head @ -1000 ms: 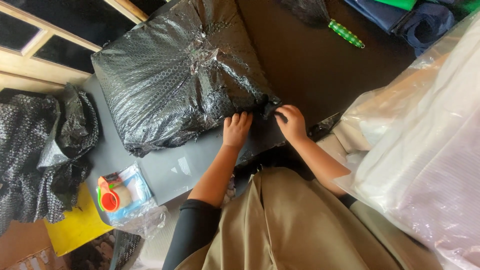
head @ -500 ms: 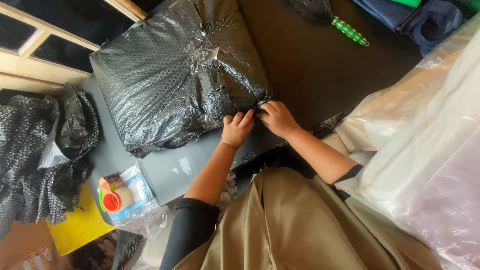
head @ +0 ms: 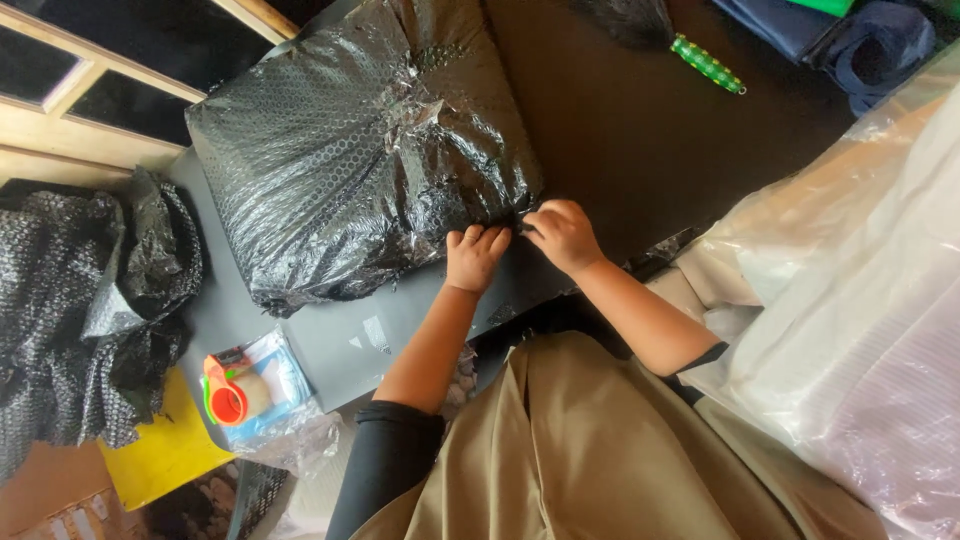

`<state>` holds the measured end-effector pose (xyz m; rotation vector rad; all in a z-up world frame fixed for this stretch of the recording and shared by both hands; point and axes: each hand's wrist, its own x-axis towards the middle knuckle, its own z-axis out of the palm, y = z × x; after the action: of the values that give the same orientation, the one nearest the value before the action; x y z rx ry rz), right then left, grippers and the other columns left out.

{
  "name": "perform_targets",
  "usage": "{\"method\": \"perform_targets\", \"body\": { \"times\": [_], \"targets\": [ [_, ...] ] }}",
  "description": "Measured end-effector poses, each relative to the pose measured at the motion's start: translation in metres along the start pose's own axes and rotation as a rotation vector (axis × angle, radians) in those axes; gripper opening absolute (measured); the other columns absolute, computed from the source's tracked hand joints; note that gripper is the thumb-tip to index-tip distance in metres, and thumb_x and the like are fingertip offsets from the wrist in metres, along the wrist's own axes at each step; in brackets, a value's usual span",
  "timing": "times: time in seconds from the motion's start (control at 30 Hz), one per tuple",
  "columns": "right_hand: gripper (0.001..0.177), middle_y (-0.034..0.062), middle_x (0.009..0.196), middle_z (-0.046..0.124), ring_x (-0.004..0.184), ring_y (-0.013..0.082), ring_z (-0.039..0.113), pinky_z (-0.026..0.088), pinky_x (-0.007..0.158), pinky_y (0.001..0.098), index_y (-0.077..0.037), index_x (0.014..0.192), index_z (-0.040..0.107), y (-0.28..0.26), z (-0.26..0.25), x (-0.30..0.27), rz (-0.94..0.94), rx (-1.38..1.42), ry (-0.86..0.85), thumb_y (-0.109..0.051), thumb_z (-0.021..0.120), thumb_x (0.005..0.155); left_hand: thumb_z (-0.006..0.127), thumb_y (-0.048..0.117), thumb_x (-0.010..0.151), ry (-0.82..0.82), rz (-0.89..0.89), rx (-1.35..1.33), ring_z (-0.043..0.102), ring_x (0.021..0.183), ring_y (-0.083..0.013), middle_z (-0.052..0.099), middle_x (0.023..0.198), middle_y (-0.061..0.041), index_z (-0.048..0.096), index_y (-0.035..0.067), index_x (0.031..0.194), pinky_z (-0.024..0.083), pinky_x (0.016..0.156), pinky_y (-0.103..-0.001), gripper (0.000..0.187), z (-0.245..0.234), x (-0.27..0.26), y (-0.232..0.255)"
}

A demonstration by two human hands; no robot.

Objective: The person wraps a rectangular item in black bubble wrap on a table. They use a tape dispenser to apply clear tape to secure the bubble wrap, folding edges and pressing the tape down. The wrapped package is flipped and additional tape is applied to seal the seams.

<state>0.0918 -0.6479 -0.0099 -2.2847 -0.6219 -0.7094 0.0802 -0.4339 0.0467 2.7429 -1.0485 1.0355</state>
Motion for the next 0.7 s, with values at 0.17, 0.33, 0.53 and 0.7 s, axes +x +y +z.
{"method": "perform_targets", "body": {
  "times": [0.17, 0.33, 0.53, 0.7],
  "targets": [
    [0.05, -0.0005, 0.092, 0.057, 0.096, 0.023, 0.062, 0.054, 0.081, 0.0352, -0.017, 0.098, 0.066, 0.003, -0.011, 0.034, 0.104, 0.057, 0.091, -0.026, 0.097, 0.059, 0.058, 0.011, 0.1, 0.033, -0.127, -0.022, 0.063, 0.079, -0.017, 0.065, 0.077, 0.003, 0.067, 0.02, 0.113, 0.04, 0.066, -0.032, 0.018, 0.0, 0.007, 0.006],
    [0.045, -0.0027, 0.089, 0.054, 0.084, 0.019, 0.06, 0.053, 0.072, 0.0315, -0.018, 0.089, 0.063, 0.013, -0.012, 0.046, 0.171, 0.1, 0.054, -0.029, 0.098, 0.062, 0.065, 0.017, 0.096, 0.011, -0.147, -0.053, 0.067, 0.075, -0.0156, 0.07, 0.078, 0.005, 0.07, 0.022, 0.106, 0.045, 0.066, -0.031, 0.012, -0.002, 0.015, 0.002],
    [0.043, 0.0013, 0.083, 0.049, 0.065, 0.0205, 0.062, 0.053, 0.058, 0.0303, -0.013, 0.077, 0.058, 0.005, -0.029, 0.067, 0.282, 0.244, -0.044, -0.015, 0.099, 0.064, 0.072, 0.007, 0.09, 0.08, -0.321, -0.322, 0.073, 0.088, -0.0264, 0.076, 0.107, -0.008, 0.073, 0.01, 0.103, 0.056, 0.074, -0.037, 0.013, -0.075, 0.015, -0.004],
    [0.044, 0.0006, 0.076, 0.047, 0.068, 0.0236, 0.058, 0.048, 0.064, 0.0332, -0.016, 0.071, 0.056, 0.018, -0.021, 0.069, 0.229, 0.278, -0.134, -0.019, 0.099, 0.061, 0.069, -0.006, 0.09, 0.18, -0.844, -0.373, 0.069, 0.09, -0.0256, 0.072, 0.11, -0.009, 0.07, 0.007, 0.116, 0.054, 0.08, -0.037, 0.029, -0.136, -0.1, 0.007]
  ]
}}
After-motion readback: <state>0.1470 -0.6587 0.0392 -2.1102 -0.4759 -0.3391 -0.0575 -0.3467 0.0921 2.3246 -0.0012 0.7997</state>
